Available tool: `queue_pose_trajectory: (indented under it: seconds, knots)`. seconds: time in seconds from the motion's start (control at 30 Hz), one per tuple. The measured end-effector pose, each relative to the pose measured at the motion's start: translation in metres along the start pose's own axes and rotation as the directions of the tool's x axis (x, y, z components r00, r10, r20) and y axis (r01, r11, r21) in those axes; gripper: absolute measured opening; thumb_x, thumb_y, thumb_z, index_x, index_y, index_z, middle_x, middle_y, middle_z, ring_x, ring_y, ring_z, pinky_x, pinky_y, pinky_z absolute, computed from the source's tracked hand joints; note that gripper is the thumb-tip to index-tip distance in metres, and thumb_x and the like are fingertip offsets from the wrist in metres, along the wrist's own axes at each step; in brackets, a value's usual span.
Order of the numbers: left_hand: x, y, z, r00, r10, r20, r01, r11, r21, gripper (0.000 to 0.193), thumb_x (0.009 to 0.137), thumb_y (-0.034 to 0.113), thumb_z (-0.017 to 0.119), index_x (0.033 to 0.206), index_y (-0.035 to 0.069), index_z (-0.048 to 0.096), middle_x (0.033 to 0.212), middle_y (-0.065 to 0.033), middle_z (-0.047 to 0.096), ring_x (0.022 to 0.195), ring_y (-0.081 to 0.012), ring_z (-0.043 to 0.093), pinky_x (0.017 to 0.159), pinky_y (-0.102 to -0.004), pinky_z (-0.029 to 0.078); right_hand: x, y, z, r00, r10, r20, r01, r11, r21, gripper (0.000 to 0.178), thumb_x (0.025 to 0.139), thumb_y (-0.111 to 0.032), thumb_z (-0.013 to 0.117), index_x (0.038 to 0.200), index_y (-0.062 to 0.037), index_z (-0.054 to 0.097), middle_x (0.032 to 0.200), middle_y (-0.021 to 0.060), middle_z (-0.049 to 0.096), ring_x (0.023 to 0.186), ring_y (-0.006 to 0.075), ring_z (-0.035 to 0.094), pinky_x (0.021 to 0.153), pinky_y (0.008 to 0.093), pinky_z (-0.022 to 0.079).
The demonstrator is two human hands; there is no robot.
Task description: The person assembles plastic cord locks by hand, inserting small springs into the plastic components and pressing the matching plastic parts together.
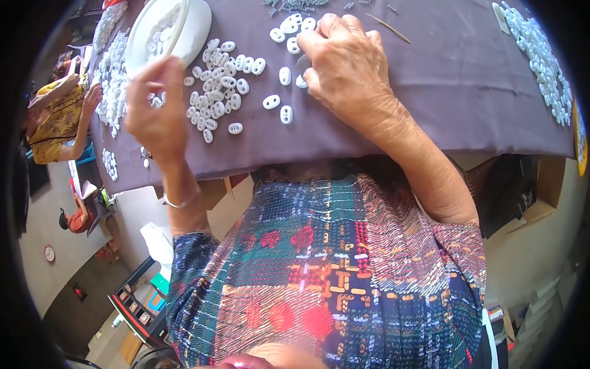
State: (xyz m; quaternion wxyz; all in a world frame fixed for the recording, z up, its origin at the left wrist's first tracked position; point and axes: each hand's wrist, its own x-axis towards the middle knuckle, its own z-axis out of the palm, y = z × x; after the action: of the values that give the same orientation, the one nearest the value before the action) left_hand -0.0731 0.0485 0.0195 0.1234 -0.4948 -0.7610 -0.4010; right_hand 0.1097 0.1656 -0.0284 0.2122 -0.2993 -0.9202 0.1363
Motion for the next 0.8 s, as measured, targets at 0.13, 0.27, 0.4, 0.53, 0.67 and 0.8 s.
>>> queue_pose_trajectory:
  seconds: [0.13,0.27,0.4,0.53,0.67,0.8]
  knots:
    - [-0.044,0.003,0.021,0.937,0.2,0.285,-0.18,0.979,-0.095,0.025,0.062,0.014,0.075,0.083,0.009,0.062,0.079,-0.0044,0.059,0.08,-0.0232,0.052,0.072,-0.0331,0.042,0.006,0.006,0.003,0.996,-0.001,0.093,0.004,1.0,-0.029,0.025,0.065,-0.008,0.057,0.091,-0.0092,0.058,0.09,0.0061,0.051,0.092,0.0249,0.049,0.075,0.0391,0.038]
    - [-0.055,0.012,0.03,0.925,0.172,0.339,-0.166,0.985,-0.045,0.025,0.061,0.015,0.075,0.08,0.009,0.06,0.081,-0.0049,0.055,0.079,-0.0243,0.05,0.07,-0.0356,0.041,-0.001,0.002,0.001,0.995,-0.094,-0.019,0.095,0.995,0.022,0.024,0.064,-0.006,0.057,0.088,-0.0091,0.058,0.088,0.0058,0.051,0.09,0.0247,0.05,0.072,0.0389,0.038]
    - [-0.06,0.012,0.032,0.906,0.17,0.388,-0.145,0.985,-0.093,0.019,0.063,0.01,0.072,0.077,0.009,0.059,0.08,-0.0049,0.053,0.079,-0.0258,0.049,0.069,-0.0358,0.041,-0.007,-0.002,-0.013,0.986,-0.133,-0.098,0.138,0.989,0.055,0.026,0.061,0.003,0.057,0.086,-0.0055,0.056,0.082,0.0076,0.051,0.081,0.0252,0.052,0.067,0.0365,0.04]
    - [-0.055,0.008,0.028,0.908,0.206,0.365,-0.186,0.978,-0.09,0.019,0.063,0.01,0.072,0.077,0.009,0.059,0.082,-0.005,0.055,0.08,-0.0257,0.05,0.07,-0.0359,0.041,-0.008,0.004,-0.024,0.985,-0.059,-0.164,0.104,0.955,0.276,0.028,0.064,0.013,0.054,0.089,0.0008,0.054,0.078,0.0099,0.055,0.07,0.024,0.057,0.065,0.0304,0.047]
    - [-0.031,0.008,0.023,0.915,0.219,0.339,-0.215,0.975,-0.047,0.019,0.064,0.011,0.071,0.079,0.008,0.061,0.083,-0.0063,0.057,0.081,-0.0255,0.051,0.072,-0.0358,0.042,-0.009,0.011,-0.03,0.986,0.109,-0.123,-0.046,0.9,0.432,0.025,0.068,0.011,0.053,0.091,0.0005,0.055,0.078,0.0041,0.054,0.069,0.0088,0.052,0.065,0.0217,0.044]
    - [0.0,0.004,0.043,0.896,0.29,0.336,-0.275,0.957,-0.092,0.017,0.068,0.015,0.068,0.081,0.007,0.062,0.085,-0.0081,0.058,0.083,-0.0269,0.052,0.073,-0.0361,0.042,-0.003,0.012,-0.039,0.98,0.198,-0.011,-0.158,0.813,0.56,0.023,0.069,0.008,0.052,0.09,0.0003,0.056,0.081,0.0068,0.058,0.074,0.0129,0.056,0.067,0.0239,0.046]
